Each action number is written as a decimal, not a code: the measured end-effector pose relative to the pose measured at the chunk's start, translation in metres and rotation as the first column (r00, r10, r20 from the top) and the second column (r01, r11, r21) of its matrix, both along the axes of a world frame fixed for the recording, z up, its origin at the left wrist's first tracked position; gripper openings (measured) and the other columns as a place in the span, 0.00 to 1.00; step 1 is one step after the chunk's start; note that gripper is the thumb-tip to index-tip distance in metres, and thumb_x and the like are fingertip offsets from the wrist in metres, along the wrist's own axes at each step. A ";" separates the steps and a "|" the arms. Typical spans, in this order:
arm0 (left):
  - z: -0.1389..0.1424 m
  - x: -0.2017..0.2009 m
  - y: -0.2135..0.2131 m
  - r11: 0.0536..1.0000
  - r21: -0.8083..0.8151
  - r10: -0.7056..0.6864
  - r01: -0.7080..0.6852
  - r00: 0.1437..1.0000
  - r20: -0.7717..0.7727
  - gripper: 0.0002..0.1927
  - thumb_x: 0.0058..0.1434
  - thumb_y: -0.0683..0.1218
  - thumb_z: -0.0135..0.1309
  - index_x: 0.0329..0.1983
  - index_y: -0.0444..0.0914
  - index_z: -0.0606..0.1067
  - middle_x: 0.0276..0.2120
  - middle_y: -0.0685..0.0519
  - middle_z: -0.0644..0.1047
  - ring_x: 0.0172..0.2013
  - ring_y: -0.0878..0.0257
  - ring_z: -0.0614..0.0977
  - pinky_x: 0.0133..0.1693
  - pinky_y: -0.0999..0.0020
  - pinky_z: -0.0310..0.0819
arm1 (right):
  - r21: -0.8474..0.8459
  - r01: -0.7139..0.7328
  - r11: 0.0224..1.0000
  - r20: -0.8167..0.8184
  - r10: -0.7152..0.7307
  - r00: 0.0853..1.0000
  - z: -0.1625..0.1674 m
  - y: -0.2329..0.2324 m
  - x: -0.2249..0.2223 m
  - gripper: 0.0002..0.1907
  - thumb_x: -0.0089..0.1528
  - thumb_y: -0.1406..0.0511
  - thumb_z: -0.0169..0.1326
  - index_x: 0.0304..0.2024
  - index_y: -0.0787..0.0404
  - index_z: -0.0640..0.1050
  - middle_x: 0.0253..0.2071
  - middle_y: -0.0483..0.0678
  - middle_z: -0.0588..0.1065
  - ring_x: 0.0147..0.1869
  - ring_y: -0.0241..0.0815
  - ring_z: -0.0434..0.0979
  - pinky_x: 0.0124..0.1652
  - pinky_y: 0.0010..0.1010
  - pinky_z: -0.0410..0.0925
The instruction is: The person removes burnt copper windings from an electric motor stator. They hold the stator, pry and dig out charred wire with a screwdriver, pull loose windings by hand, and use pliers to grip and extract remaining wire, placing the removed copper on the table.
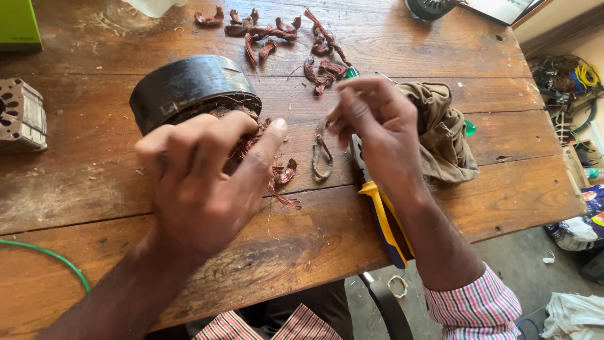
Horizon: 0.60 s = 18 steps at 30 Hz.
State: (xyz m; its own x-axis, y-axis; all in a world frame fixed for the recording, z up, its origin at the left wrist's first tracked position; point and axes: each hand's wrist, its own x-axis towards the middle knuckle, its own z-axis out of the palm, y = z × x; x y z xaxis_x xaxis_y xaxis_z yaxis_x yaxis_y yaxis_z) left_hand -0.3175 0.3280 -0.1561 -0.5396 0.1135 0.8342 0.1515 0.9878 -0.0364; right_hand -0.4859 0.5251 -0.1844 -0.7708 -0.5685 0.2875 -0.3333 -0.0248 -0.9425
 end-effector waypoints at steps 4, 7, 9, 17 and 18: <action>-0.001 0.011 -0.004 0.997 0.079 -0.002 0.005 0.999 -0.037 0.17 0.57 0.43 0.66 0.51 0.43 0.84 0.45 0.53 0.75 0.47 0.56 0.70 0.49 0.55 0.56 | 0.204 0.248 0.947 -0.225 -0.201 0.953 0.003 -0.003 -0.002 0.20 0.68 0.65 0.55 0.61 0.61 0.68 0.50 0.56 0.76 0.49 0.42 0.80 0.38 0.26 0.77; -0.009 0.007 -0.012 0.991 0.132 0.036 -0.015 0.986 -0.161 0.12 0.62 0.46 0.65 0.48 0.46 0.84 0.46 0.52 0.73 0.47 0.55 0.68 0.51 0.54 0.54 | 0.340 0.427 0.838 -0.517 -0.213 0.829 0.000 0.001 -0.004 0.28 0.62 0.68 0.60 0.64 0.61 0.69 0.59 0.60 0.69 0.60 0.49 0.73 0.47 0.31 0.75; -0.015 0.009 -0.020 0.979 0.200 0.074 -0.036 0.980 -0.182 0.10 0.66 0.46 0.62 0.50 0.47 0.83 0.48 0.52 0.71 0.50 0.57 0.66 0.55 0.57 0.54 | 0.295 0.514 0.805 -0.643 -0.231 0.731 -0.002 0.008 -0.005 0.27 0.62 0.69 0.61 0.64 0.60 0.72 0.64 0.61 0.66 0.66 0.52 0.70 0.52 0.32 0.74; -0.025 0.031 -0.044 0.928 0.370 0.125 -0.051 0.976 -0.178 0.09 0.72 0.47 0.57 0.54 0.45 0.79 0.54 0.52 0.67 0.55 0.59 0.66 0.60 0.56 0.53 | -0.414 0.286 0.864 -0.334 -0.436 0.835 0.036 0.045 0.046 0.19 0.69 0.70 0.61 0.62 0.57 0.74 0.68 0.54 0.69 0.67 0.43 0.73 0.54 0.27 0.73; -0.025 0.033 -0.045 0.927 0.371 0.124 -0.051 0.977 -0.176 0.10 0.73 0.46 0.57 0.55 0.44 0.78 0.54 0.52 0.67 0.56 0.60 0.65 0.61 0.55 0.53 | -0.505 0.180 0.844 -0.369 -0.400 0.839 0.044 0.052 0.064 0.19 0.69 0.70 0.61 0.62 0.58 0.74 0.68 0.54 0.69 0.67 0.43 0.73 0.54 0.27 0.73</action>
State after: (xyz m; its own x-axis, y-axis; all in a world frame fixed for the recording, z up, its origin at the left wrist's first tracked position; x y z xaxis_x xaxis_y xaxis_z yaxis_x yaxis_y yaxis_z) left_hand -0.2844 0.2829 -0.1806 -0.3583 -0.2568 0.8976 0.0901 0.9474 0.3070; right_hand -0.4219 0.5770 -0.1406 -0.6014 -0.0686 0.7960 -0.7681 -0.2246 -0.5996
